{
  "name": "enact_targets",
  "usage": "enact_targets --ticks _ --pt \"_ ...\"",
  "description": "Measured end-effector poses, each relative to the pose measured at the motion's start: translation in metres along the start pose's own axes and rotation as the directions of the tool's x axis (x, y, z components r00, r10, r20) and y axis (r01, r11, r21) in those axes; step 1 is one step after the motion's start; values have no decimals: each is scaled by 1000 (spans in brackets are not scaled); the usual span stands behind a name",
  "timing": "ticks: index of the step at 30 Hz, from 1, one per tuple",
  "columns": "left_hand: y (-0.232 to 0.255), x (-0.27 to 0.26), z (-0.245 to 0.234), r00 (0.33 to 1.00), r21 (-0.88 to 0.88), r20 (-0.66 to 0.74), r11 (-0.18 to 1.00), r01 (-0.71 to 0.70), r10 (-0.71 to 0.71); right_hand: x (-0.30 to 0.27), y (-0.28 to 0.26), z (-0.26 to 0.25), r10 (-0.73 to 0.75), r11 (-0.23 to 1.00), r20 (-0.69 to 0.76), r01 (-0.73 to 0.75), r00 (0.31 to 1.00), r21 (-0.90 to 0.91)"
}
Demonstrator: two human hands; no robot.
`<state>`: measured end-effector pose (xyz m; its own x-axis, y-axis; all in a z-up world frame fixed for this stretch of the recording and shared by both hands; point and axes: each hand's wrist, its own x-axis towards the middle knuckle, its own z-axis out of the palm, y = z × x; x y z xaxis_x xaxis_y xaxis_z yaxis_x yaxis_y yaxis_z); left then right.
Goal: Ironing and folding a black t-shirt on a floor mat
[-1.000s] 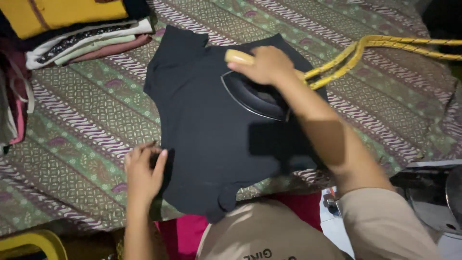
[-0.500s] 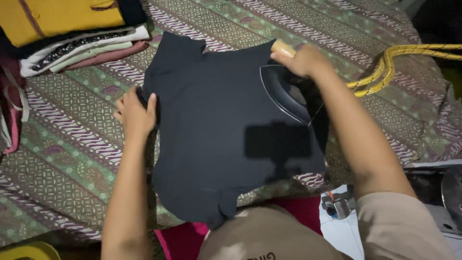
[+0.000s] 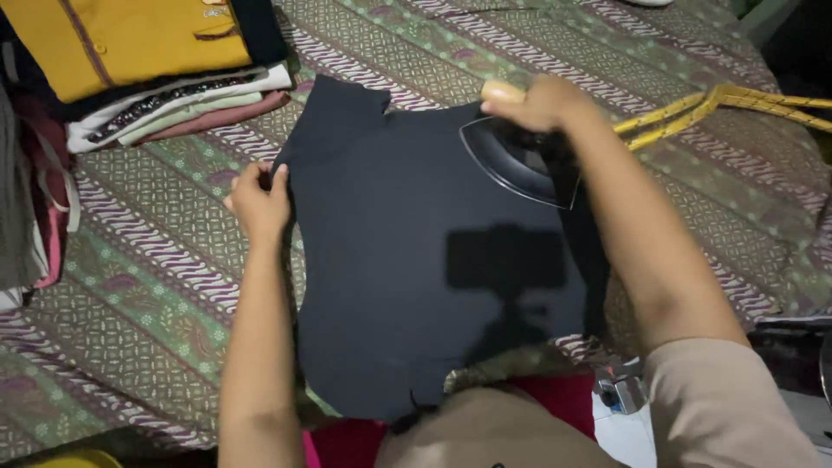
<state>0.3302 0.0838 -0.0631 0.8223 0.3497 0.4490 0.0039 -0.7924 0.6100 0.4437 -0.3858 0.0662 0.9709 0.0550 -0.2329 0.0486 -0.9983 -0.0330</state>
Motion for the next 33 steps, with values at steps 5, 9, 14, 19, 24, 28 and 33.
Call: enact_targets --ticks 5,9,14,19,24,28,33 --pt "9 -1 -5 1000 -30 11 1000 -9 10 -15 -58 -9 -55 998 73 55 996 0" --pt "2 1 0 999 -158 -24 986 45 -49 -20 -116 -13 -130 989 53 126 990 79" --pt "-33 15 1 986 -588 -113 808 36 -126 -63 -199 -48 -217 976 199 205 956 79" --pt "-30 22 -62 764 -959 57 177 220 -643 -71 -266 -37 -260 958 134 238 956 160" --pt "-43 19 -85 786 -961 10 210 178 -619 -47 -323 -15 -250 949 83 227 965 217" --pt "-81 27 -49 766 -937 -53 298 184 -641 -42 -330 -13 -241 952 85 218 967 216" --pt "-60 15 -34 843 -739 -82 600 307 -532 -74 -277 -31 -217 965 104 197 971 175"
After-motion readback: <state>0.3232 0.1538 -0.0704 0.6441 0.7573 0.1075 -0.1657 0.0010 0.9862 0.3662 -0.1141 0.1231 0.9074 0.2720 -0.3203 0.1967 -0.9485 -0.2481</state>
